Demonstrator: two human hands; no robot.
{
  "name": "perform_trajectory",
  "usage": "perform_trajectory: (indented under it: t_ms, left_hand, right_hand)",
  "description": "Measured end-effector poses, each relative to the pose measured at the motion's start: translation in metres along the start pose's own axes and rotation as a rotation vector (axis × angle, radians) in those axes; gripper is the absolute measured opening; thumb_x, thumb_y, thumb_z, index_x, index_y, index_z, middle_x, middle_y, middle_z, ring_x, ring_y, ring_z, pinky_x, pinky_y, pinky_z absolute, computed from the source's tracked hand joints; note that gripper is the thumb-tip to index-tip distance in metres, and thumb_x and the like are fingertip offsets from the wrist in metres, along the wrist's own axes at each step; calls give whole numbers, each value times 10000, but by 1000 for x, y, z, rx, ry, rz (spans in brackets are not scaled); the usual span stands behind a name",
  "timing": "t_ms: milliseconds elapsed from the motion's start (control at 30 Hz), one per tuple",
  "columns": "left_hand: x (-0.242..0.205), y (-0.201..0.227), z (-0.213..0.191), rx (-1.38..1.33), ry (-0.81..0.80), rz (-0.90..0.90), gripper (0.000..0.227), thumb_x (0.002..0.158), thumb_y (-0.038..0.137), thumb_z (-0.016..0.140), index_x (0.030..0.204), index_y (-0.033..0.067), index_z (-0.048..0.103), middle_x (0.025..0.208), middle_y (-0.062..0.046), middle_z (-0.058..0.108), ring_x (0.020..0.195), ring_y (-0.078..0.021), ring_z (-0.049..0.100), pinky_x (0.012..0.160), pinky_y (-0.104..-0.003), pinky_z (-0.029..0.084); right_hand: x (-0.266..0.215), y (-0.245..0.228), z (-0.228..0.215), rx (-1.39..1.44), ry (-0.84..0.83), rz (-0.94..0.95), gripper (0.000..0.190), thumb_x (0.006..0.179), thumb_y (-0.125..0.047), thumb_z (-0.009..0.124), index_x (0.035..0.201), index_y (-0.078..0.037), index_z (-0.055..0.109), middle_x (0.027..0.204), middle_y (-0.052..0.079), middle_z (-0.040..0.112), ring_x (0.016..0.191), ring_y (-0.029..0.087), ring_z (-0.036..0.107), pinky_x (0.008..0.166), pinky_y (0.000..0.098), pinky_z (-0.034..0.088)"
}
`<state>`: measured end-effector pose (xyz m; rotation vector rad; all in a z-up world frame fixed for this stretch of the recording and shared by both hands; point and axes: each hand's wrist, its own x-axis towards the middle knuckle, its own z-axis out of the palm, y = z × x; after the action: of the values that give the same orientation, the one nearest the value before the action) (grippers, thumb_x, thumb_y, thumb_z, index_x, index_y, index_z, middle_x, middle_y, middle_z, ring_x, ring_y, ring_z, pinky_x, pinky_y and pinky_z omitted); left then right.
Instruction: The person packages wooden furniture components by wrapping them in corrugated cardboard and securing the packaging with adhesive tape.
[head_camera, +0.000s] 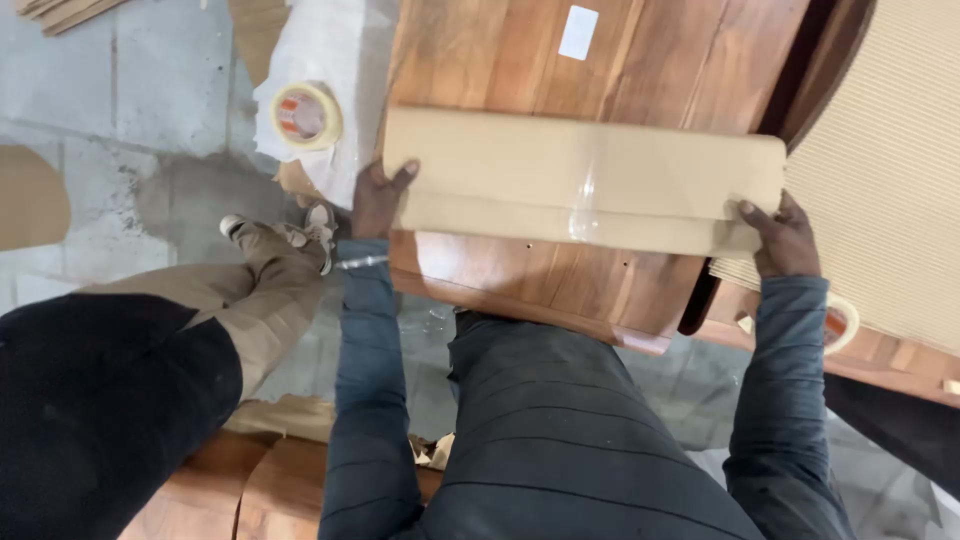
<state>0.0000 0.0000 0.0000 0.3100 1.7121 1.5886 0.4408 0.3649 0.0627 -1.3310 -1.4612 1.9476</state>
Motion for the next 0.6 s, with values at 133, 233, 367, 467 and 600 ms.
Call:
perform_trajectory:
  t_ms: [133,233,367,467,600]
  left_hand:
    - [41,11,-3,105,-42,61,394,971,283,756,1193,-38,704,1045,-52,750,914,-116,651,839,-292,550]
    - [53,27,1,134,-95,86,378,1002,278,750,1208,-34,699,1053,-34,737,936,-113,648,861,-288,546]
    - [55,36,-1,115,-119,41,388,997,258,742,1232,-43,675,1068,-32,731,934,-104,638,859,-269,527]
    - [58,32,-8,73,-143,-22,368,1014,236,739,1234,-53,678,1045,-35,711,898,-97,601,819,-264,505]
    - [61,32,-11,-33,-190,-47,339,995,207,735,1222,-38,680,1083,-32,728,940,-86,634,867,-254,519]
  right_hand:
    - [-2,27,-1,84,108,92,333,977,-77,722,1298,-22,654,1177,49,720,1050,154,682,910,309,565]
    - [1,37,-1,38,193,107,285,983,-104,739,1244,-5,681,1157,65,716,1001,160,671,868,311,551]
    - [-3,28,4,165,139,201,311,974,-154,720,1229,16,666,1128,86,728,974,167,703,876,312,580]
    - [-5,31,2,192,130,235,327,987,-162,719,1242,32,653,1125,96,724,972,166,700,889,308,581]
    - [-1,37,-4,231,116,251,338,972,-129,728,1249,46,646,1151,104,728,1003,175,704,926,303,580]
